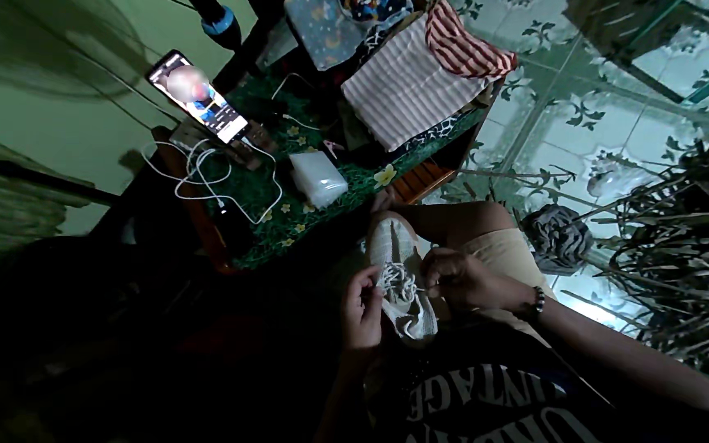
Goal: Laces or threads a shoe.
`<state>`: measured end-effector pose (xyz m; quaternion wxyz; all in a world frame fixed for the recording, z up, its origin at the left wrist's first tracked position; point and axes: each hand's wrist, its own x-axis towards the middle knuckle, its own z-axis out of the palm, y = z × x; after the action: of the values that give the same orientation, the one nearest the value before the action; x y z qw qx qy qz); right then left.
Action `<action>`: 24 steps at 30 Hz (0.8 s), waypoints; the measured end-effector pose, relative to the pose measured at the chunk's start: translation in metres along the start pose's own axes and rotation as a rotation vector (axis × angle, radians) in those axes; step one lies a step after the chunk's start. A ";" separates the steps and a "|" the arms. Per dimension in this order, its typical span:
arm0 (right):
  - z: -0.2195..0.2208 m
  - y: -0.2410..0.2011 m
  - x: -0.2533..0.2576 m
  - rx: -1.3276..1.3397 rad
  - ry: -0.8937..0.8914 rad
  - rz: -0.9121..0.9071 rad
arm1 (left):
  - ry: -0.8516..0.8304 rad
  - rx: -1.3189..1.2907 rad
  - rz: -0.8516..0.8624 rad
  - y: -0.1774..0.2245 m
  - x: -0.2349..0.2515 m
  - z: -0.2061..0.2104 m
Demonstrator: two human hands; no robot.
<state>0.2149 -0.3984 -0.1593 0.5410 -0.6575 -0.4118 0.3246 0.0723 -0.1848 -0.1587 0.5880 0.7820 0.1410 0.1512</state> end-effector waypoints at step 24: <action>0.006 -0.004 -0.010 0.492 0.032 -0.067 | -0.034 0.325 0.293 0.029 0.004 0.007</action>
<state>0.2044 -0.4048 -0.1569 0.7017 -0.4971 -0.3332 0.3865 0.0799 -0.1973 -0.1322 0.4283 0.8811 0.0384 0.1971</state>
